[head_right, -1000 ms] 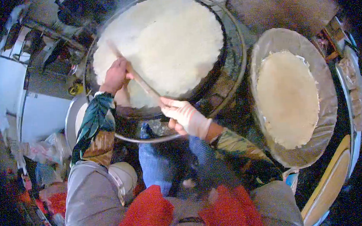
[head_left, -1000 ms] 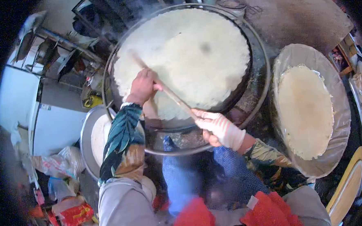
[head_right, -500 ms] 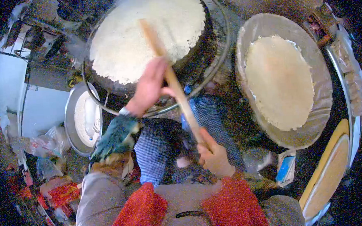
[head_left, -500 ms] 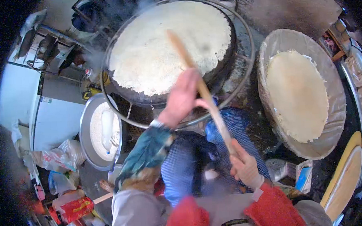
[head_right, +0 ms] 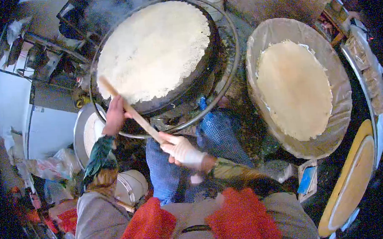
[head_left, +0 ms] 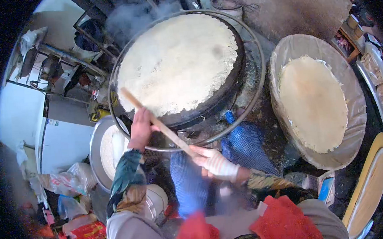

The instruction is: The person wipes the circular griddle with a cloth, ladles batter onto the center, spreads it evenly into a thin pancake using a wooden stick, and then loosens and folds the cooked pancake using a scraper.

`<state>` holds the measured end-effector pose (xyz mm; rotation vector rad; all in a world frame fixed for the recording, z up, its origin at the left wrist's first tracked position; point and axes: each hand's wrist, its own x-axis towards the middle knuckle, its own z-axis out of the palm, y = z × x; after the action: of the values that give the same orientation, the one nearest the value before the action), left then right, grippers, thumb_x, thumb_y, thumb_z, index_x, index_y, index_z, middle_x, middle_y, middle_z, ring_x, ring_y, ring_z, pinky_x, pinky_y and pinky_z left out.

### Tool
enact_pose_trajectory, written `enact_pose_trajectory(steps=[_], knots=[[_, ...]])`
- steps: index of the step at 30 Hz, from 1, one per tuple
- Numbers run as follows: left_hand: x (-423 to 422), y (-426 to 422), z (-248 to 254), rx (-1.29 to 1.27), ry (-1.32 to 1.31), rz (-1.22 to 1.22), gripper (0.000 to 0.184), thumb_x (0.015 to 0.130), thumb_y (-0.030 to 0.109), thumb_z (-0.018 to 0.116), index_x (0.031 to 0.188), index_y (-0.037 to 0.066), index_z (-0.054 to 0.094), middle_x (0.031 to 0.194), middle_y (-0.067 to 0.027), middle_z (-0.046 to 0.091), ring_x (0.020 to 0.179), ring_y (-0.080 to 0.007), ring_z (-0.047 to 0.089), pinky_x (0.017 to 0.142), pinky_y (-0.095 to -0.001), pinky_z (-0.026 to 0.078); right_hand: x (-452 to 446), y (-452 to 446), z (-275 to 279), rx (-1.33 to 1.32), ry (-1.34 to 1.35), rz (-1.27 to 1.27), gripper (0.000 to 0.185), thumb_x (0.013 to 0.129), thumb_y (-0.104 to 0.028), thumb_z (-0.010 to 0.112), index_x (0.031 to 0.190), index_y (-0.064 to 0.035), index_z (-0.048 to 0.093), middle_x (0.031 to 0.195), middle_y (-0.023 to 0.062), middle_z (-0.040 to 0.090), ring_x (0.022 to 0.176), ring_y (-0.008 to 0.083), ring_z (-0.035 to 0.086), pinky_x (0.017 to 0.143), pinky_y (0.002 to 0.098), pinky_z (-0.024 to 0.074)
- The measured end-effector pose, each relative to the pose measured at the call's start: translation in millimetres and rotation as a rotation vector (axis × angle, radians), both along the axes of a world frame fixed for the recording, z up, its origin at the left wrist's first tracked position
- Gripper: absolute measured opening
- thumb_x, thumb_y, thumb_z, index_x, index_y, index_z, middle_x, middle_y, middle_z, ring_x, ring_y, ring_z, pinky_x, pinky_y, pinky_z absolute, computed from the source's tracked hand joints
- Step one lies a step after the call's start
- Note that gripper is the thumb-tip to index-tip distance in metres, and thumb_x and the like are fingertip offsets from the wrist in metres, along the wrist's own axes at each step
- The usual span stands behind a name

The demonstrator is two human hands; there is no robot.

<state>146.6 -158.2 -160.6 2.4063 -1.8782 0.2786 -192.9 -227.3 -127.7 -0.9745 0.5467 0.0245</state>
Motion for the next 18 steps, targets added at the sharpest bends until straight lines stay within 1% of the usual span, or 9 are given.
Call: enact_pose_trajectory(steps=[2,3,5,10,12,13,14,16,18], knots=[[-8,22,-2,-0.015,-0.151,-0.013,0.089,0.066,0.054,0.061,0.128,-0.007,0.045,0.13,-0.0277,0.047,0.124,-0.0417,0.043,0.109,-0.0456,0.033,-2,-1,0,-0.223,0.043,0.057,0.053,0.094,-0.022,0.056,0.143,-0.0188,0.039,0.068,-0.0009,0.057,0.05,0.0068,0.052,0.045,0.0245,0.0449],[-25,12,8,-0.082,-0.075,-0.028,0.09,0.066,0.052,0.063,0.13,-0.008,0.042,0.132,-0.0288,0.044,0.126,-0.0427,0.041,0.11,-0.0469,0.031,-12,-1,4,-0.265,0.054,0.022,0.053,0.092,-0.019,0.056,0.143,-0.0188,0.04,0.069,0.0034,0.061,0.052,0.0109,0.057,0.048,0.0288,0.0471],[-69,-32,28,-0.171,0.083,-0.083,0.088,0.067,0.043,0.07,0.132,-0.008,0.039,0.139,-0.0289,0.037,0.129,-0.0434,0.037,0.111,-0.0495,0.028,-45,0,1,-0.314,0.119,-0.085,0.053,0.093,-0.017,0.054,0.143,-0.0213,0.039,0.07,0.0012,0.06,0.052,0.0087,0.055,0.047,0.0265,0.0463],[-153,-229,47,-0.357,0.2,-0.701,0.08,0.069,0.048,0.065,0.123,-0.008,0.049,0.127,-0.0271,0.048,0.124,-0.0416,0.043,0.105,-0.0431,0.037,-95,-23,-1,-0.398,0.2,-0.579,0.054,0.095,-0.015,0.049,0.146,-0.0159,0.032,0.064,0.0005,0.055,0.047,0.0067,0.048,0.04,0.0221,0.0398],[-162,-281,21,-0.09,-0.092,-0.719,0.075,0.067,0.058,0.06,0.106,-0.006,0.058,0.112,-0.0233,0.057,0.116,-0.0387,0.049,0.1,-0.0418,0.041,-94,-47,4,-0.003,0.107,-0.641,0.055,0.096,-0.019,0.049,0.147,-0.012,0.029,0.056,-0.0012,0.046,0.04,0.0077,0.041,0.036,0.023,0.0357],[-152,-286,19,-0.094,-0.082,-0.711,0.075,0.067,0.058,0.06,0.106,-0.006,0.058,0.112,-0.0233,0.057,0.116,-0.0387,0.049,0.1,-0.0418,0.041,-88,-55,-1,-0.025,0.068,-0.603,0.054,0.096,-0.031,0.051,0.146,-0.0239,0.032,0.054,-0.0029,0.042,0.038,0.0047,0.036,0.034,0.0222,0.0293],[-138,-288,16,-0.106,-0.079,-0.699,0.073,0.067,0.06,0.058,0.1,-0.005,0.059,0.105,-0.0212,0.059,0.111,-0.037,0.051,0.097,-0.0412,0.042,-85,-66,1,-0.023,0.075,-0.592,0.054,0.096,-0.031,0.051,0.146,-0.0239,0.032,0.054,-0.0029,0.042,0.038,0.0047,0.036,0.034,0.0222,0.0293],[-105,-277,17,-0.113,-0.056,-0.663,0.071,0.067,0.063,0.055,0.092,-0.002,0.061,0.095,-0.0174,0.06,0.099,-0.0345,0.055,0.09,-0.0407,0.045,-72,-83,3,0.462,-0.148,-0.502,0.051,0.097,-0.031,0.05,0.144,-0.023,0.034,0.053,-0.0042,0.038,0.037,0.0053,0.033,0.035,0.0221,0.0278],[-69,-252,17,-0.085,-0.069,-0.562,0.073,0.068,0.066,0.052,0.093,-0.003,0.06,0.098,-0.019,0.06,0.103,-0.0352,0.055,0.093,-0.0412,0.045,-50,-87,0,0.521,-0.158,-0.437,0.048,0.098,-0.029,0.049,0.143,-0.0244,0.033,0.053,-0.0051,0.035,0.036,0.006,0.029,0.035,0.0221,0.0261]])
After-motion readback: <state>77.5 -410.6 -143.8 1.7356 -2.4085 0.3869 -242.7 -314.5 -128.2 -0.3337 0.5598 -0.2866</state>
